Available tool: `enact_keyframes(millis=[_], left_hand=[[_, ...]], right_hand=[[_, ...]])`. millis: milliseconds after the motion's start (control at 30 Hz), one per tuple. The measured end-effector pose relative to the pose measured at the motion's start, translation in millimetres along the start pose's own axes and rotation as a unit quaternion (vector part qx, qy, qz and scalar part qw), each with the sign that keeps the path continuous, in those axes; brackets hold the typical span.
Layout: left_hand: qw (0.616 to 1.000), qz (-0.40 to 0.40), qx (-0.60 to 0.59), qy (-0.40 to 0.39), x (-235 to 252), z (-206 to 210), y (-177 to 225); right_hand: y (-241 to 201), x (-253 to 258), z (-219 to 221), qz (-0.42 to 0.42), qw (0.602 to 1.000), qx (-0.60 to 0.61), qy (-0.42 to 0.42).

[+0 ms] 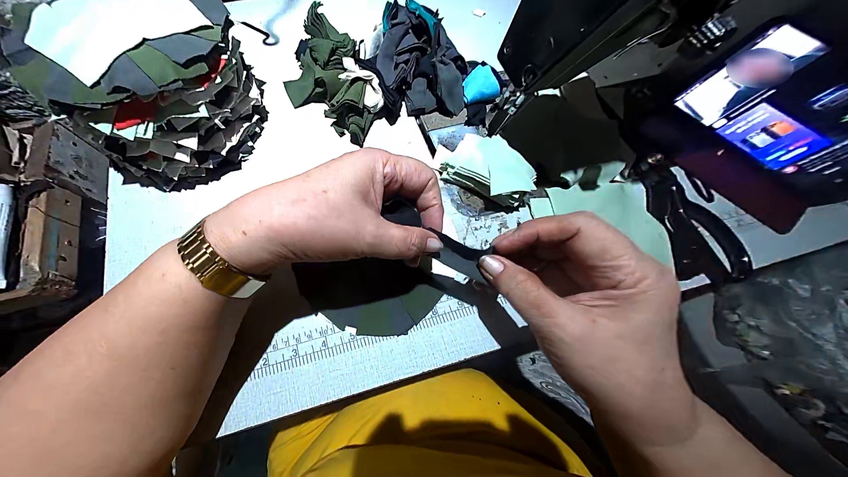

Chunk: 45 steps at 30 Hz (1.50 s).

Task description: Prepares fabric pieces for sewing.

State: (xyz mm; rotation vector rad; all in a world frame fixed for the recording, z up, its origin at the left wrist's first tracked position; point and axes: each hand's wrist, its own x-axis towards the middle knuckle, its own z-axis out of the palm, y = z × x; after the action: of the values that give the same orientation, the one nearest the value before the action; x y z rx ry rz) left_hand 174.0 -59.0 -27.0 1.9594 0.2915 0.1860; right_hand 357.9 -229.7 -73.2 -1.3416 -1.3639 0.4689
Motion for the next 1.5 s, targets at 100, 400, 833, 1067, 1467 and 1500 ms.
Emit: enact_keyframes(millis=[100,400,833,1067,1467,1500], left_hand=[[0.998,-0.023,0.055,-0.009,-1,-1,-1],[0.976,-0.059,0.207,-0.020,-1,-3,-5],[0.943,-0.085,0.321,0.012,3,3,-7],[0.927,-0.103,0.361,0.017,-1,1,-1],[0.957,-0.044,0.271,0.096,-4,-6,-7],[0.958,-0.038,0.266,0.100,-4,-6,-8]], right_hand=[[7,-9,8,-0.011,0.999,-0.039,-0.007],[15,-12,17,-0.062,0.985,-0.159,-0.029],[15,-7,16,-0.093,0.965,-0.238,-0.067],[17,-7,6,-0.108,0.947,-0.286,-0.100],[8,4,-72,-0.089,0.958,-0.260,-0.086],[10,1,-73,-0.086,0.957,-0.261,-0.097]])
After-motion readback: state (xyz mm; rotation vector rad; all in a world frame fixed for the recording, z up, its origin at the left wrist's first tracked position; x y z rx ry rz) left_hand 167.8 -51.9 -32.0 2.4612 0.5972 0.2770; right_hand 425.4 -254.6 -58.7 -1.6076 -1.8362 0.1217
